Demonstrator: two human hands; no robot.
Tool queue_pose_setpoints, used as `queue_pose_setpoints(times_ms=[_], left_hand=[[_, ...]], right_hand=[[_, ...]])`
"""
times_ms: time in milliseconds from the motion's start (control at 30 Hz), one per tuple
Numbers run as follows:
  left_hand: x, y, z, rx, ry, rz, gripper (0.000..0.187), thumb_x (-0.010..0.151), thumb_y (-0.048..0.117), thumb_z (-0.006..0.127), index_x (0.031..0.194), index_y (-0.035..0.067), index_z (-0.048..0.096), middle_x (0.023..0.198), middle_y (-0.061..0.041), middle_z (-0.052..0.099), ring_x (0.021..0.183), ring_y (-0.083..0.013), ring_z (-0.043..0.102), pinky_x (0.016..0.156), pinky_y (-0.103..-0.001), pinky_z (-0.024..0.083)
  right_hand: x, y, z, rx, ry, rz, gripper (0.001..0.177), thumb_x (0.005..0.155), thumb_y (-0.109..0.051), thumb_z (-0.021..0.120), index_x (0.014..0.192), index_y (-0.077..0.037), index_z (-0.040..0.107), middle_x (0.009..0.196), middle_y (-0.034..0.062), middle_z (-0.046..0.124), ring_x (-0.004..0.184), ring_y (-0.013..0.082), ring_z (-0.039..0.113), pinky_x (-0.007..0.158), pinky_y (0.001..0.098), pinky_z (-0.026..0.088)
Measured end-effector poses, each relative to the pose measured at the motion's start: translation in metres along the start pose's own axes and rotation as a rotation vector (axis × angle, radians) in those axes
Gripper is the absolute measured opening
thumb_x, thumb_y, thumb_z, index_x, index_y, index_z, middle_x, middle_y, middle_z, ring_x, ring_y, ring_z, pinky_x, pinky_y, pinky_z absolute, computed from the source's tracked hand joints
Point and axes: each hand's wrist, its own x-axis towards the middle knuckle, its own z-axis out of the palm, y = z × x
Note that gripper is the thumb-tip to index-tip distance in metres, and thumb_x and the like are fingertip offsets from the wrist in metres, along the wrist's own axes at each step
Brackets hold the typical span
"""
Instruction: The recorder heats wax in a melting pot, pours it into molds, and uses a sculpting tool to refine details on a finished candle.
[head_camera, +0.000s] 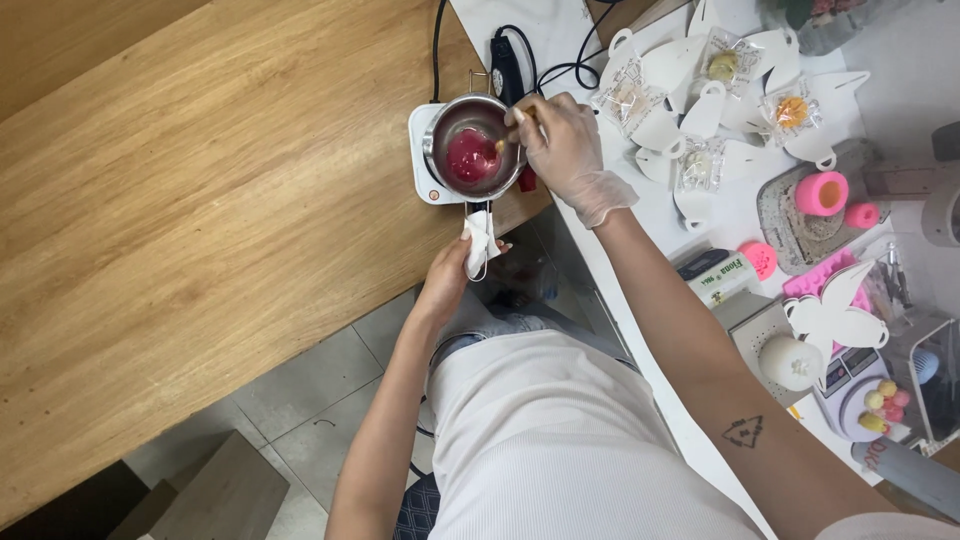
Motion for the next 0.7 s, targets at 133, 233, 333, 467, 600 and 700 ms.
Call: queue_pose_setpoints(times_ms=[133,233,333,467,600,700], left_hand=[[-0.003,0.006,0.006,0.026,0.012,0.019,0.05,0.11,0.029,0.032,0.139,-0.006,0.053,0.124,-0.019,0.072,0.12,-0.024,0.066,0.109,-0.037,0.045],[-0.008,0.014,0.009,0.128,0.106,-0.037,0.048,0.109,0.029,0.032,0.138,-0.002,0.054,0.12,-0.017,0.074,0.119,-0.0217,0.066,0.108,-0.034,0.044],[-0.007,0.012,0.001,0.197,0.12,0.003,0.048,0.109,0.028,0.032,0.136,-0.004,0.056,0.12,-0.016,0.075,0.12,-0.0197,0.065,0.11,-0.033,0.042],[-0.009,0.019,0.0,0.195,0.124,0.059,0.047,0.109,0.028,0.033,0.135,-0.004,0.057,0.118,-0.016,0.075,0.117,-0.0204,0.066,0.109,-0.034,0.043],[-0.005,0.014,-0.009,0.154,0.111,0.049,0.045,0.108,0.028,0.035,0.132,-0.003,0.058,0.116,-0.015,0.076,0.116,-0.0204,0.068,0.109,-0.033,0.043],[0.001,0.005,-0.019,0.177,0.118,0.096,0.046,0.109,0.029,0.038,0.13,-0.005,0.061,0.117,-0.015,0.075,0.113,-0.0203,0.066,0.107,-0.033,0.043]], right_hand=[[-0.003,-0.002,-0.001,0.197,0.076,-0.062,0.02,0.11,-0.026,0.054,0.113,-0.016,0.07,0.091,-0.0033,0.074,0.091,0.0203,0.057,0.09,0.0403,0.043],[-0.012,0.003,0.011,0.482,0.031,0.118,0.023,0.102,-0.029,0.06,0.119,-0.013,0.064,0.096,-0.0051,0.067,0.087,0.0074,0.067,0.082,0.0287,0.052],[-0.039,0.011,0.039,0.646,0.227,0.31,0.04,0.097,-0.027,0.068,0.129,-0.006,0.054,0.088,0.0006,0.06,0.079,0.0095,0.058,0.069,0.026,0.053],[-0.084,0.009,0.093,0.971,0.379,0.61,0.033,0.108,-0.033,0.061,0.117,-0.001,0.055,0.088,0.0018,0.058,0.077,0.0107,0.055,0.07,0.0267,0.05],[-0.097,-0.01,0.111,1.051,0.212,0.752,0.032,0.104,-0.034,0.059,0.113,-0.003,0.058,0.087,0.0027,0.064,0.074,0.0109,0.058,0.067,0.0277,0.05],[-0.093,-0.013,0.118,1.055,0.102,0.781,0.033,0.103,-0.035,0.054,0.116,-0.005,0.059,0.091,0.0024,0.07,0.077,0.0102,0.063,0.067,0.0269,0.052]])
